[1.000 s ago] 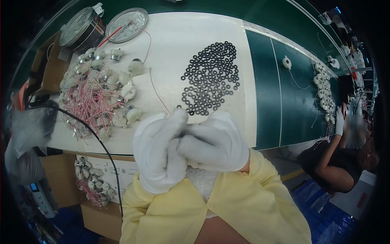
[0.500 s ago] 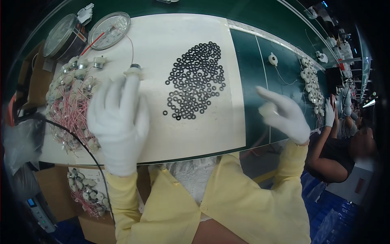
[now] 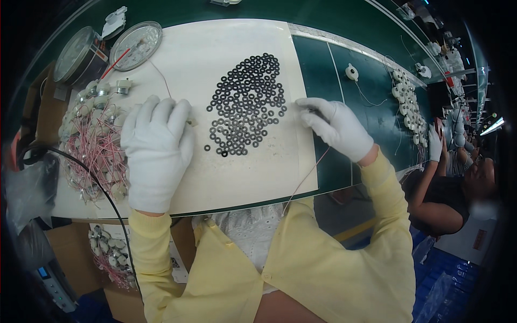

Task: The person assembles small white electronic components by inserting black circular parts into them. They handle the components one at a time, picking up the black parts from a pile on the table and placing them into the white units. The person then places the assembled units onto a green work surface.

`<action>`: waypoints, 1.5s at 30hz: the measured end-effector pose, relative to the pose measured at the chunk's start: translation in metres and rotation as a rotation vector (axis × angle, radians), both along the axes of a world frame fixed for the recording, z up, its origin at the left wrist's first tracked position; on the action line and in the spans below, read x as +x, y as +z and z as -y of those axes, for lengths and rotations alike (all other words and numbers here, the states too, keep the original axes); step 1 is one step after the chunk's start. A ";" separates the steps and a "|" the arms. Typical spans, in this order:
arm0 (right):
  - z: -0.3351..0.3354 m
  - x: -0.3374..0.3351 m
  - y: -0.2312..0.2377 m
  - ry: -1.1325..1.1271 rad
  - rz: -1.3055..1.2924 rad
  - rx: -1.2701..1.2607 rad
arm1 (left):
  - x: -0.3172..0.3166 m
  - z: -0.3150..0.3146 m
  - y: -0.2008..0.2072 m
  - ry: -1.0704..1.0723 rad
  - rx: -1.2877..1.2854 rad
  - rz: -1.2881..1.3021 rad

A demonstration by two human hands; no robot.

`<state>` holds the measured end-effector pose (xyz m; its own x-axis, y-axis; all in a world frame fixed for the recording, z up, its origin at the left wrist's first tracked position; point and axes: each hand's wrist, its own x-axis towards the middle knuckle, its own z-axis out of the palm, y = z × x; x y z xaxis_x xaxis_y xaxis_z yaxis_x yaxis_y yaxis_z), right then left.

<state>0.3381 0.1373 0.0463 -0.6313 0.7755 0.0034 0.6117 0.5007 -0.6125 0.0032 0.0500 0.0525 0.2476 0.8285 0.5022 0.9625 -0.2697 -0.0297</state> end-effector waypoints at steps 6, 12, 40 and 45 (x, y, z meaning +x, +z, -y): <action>-0.006 0.007 0.007 -0.198 -0.314 -0.506 | 0.005 0.017 -0.003 -0.092 -0.194 0.144; -0.007 -0.002 0.009 -0.234 -0.317 -0.531 | 0.011 0.042 -0.013 -0.085 -0.165 0.182; 0.010 -0.037 0.025 0.179 0.447 0.641 | 0.020 0.057 -0.033 -0.043 -0.035 0.305; 0.017 -0.033 0.026 0.217 0.540 0.684 | 0.020 0.060 -0.032 -0.030 -0.100 0.277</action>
<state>0.3052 0.1206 0.0719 -0.8132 0.5764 0.0811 0.5795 0.7885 0.2060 0.0227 -0.0103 0.0203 0.1380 0.8715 0.4706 0.9216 -0.2870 0.2612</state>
